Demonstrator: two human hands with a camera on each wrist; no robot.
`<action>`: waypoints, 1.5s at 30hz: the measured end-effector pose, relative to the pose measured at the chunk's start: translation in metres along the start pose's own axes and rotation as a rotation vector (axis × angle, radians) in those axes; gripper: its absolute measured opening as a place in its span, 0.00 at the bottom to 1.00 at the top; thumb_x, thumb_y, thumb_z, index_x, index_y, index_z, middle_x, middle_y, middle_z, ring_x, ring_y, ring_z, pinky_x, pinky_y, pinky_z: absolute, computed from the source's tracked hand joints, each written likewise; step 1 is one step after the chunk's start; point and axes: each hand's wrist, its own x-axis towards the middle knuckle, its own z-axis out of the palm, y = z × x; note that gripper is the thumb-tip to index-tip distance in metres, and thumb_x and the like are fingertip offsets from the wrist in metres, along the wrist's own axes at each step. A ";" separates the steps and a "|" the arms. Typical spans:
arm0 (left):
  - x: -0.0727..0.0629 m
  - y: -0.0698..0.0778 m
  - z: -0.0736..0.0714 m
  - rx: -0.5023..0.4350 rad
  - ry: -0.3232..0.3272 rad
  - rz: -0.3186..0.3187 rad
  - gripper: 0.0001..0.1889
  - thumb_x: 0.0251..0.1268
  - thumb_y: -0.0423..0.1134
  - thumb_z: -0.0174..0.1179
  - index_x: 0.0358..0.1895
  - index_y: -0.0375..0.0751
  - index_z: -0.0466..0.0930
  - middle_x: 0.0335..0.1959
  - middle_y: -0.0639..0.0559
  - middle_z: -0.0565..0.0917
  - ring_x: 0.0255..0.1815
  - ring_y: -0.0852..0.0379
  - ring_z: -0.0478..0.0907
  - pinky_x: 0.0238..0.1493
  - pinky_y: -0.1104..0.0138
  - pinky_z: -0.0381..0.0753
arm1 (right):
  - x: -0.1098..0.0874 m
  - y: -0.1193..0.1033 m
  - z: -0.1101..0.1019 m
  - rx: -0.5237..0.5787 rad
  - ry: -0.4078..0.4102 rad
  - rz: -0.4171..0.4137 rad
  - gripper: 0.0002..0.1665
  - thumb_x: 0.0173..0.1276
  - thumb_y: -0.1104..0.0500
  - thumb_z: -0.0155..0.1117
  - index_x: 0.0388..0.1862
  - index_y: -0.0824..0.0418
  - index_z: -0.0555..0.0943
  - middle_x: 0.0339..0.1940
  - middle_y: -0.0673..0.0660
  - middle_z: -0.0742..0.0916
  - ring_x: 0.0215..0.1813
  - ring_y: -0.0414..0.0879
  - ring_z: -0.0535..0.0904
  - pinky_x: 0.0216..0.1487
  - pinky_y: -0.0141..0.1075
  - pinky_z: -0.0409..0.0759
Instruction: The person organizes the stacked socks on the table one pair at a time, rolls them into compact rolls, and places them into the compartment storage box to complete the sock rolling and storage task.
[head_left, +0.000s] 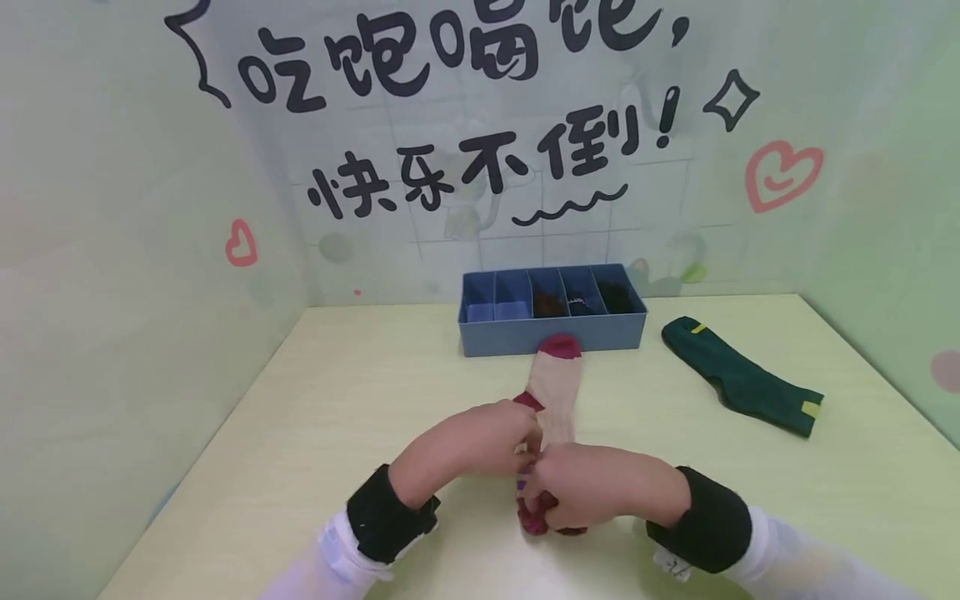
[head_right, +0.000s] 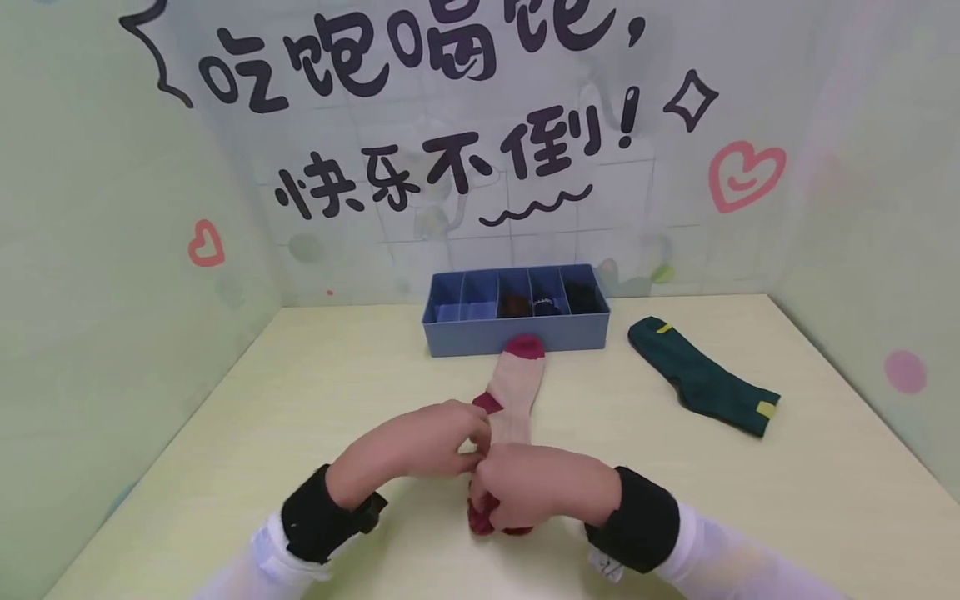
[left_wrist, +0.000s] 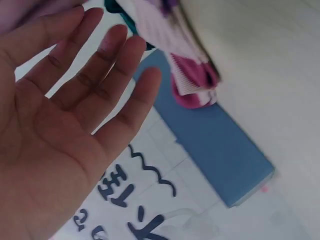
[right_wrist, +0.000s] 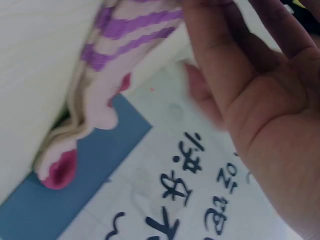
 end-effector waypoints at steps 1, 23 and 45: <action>-0.006 0.003 0.000 -0.015 0.000 -0.015 0.03 0.71 0.37 0.70 0.41 0.47 0.92 0.33 0.60 0.88 0.32 0.64 0.80 0.41 0.72 0.81 | 0.002 0.004 -0.003 0.066 -0.013 0.014 0.07 0.69 0.63 0.74 0.40 0.50 0.91 0.32 0.40 0.86 0.34 0.34 0.76 0.41 0.26 0.79; -0.015 0.010 0.027 -0.167 0.055 -0.065 0.03 0.68 0.38 0.73 0.35 0.46 0.92 0.21 0.62 0.83 0.21 0.67 0.70 0.30 0.75 0.72 | -0.004 0.003 -0.018 -0.354 0.212 0.133 0.11 0.63 0.56 0.83 0.44 0.52 0.91 0.29 0.47 0.85 0.30 0.39 0.77 0.36 0.30 0.83; -0.016 0.014 0.018 0.160 0.004 0.095 0.15 0.67 0.50 0.75 0.52 0.51 0.91 0.47 0.62 0.88 0.44 0.67 0.80 0.52 0.76 0.81 | -0.016 -0.012 0.028 -0.600 0.363 0.037 0.11 0.66 0.53 0.79 0.39 0.55 0.85 0.27 0.49 0.84 0.28 0.39 0.75 0.22 0.30 0.69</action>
